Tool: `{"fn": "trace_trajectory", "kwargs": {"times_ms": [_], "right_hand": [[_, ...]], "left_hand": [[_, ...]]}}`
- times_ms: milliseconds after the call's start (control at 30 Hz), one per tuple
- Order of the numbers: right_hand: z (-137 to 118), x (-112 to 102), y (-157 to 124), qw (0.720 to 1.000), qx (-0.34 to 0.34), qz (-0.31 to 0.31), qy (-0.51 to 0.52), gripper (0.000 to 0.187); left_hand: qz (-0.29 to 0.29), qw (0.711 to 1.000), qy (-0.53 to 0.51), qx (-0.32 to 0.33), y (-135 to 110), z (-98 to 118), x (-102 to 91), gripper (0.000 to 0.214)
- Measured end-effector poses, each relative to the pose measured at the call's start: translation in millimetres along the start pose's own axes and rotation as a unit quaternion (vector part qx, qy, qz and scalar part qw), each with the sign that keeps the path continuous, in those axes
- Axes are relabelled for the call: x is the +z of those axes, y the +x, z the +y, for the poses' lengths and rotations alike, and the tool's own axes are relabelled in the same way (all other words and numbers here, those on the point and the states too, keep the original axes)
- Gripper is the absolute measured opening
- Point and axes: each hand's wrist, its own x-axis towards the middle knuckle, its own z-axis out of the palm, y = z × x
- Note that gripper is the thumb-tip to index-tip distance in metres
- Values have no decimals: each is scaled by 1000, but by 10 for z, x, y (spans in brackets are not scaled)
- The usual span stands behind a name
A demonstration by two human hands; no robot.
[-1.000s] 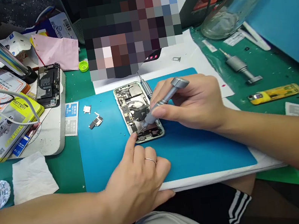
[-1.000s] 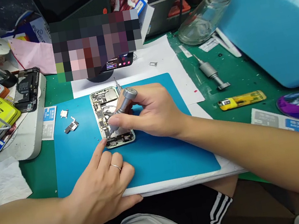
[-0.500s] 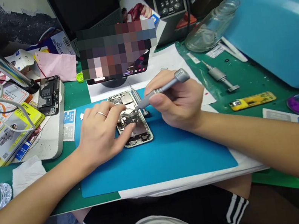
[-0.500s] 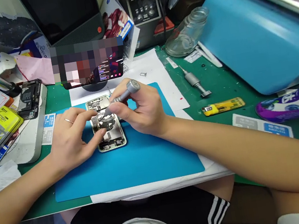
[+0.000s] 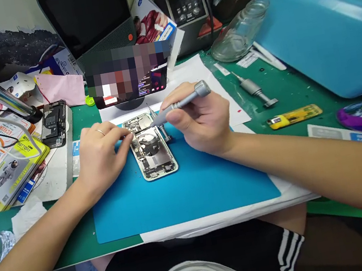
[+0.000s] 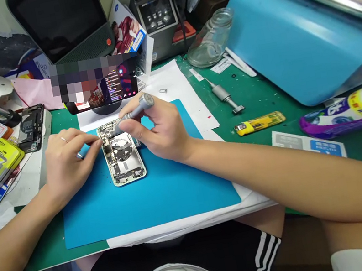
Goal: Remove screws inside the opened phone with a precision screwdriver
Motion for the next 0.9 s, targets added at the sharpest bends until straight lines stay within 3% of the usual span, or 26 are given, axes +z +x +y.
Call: {"fn": "trace_trajectory", "kwargs": {"times_ms": [100, 200, 500, 600, 767, 900], "right_hand": [[20, 6, -3, 1000, 19, 3, 1, 16], [38, 18, -12, 1000, 8, -1, 6, 12], [54, 1, -30, 1000, 8, -21, -12, 15], [33, 2, -38, 999, 32, -19, 0, 19], [-7, 29, -44, 997, 36, -13, 64, 28], [-47, 41, -57, 997, 16, -17, 78, 51]], "left_hand": [[-25, 998, 12, -49, 60, -144, 0, 17], [-41, 997, 43, -49, 72, -238, 16, 17], [-64, 994, 90, -20, 26, -204, 4, 19], [-43, 996, 71, -15, 29, -188, -2, 20], [48, 999, 11, 15, -25, -71, -11, 31], [38, 998, -25, 50, -89, -11, 23, 38]]}}
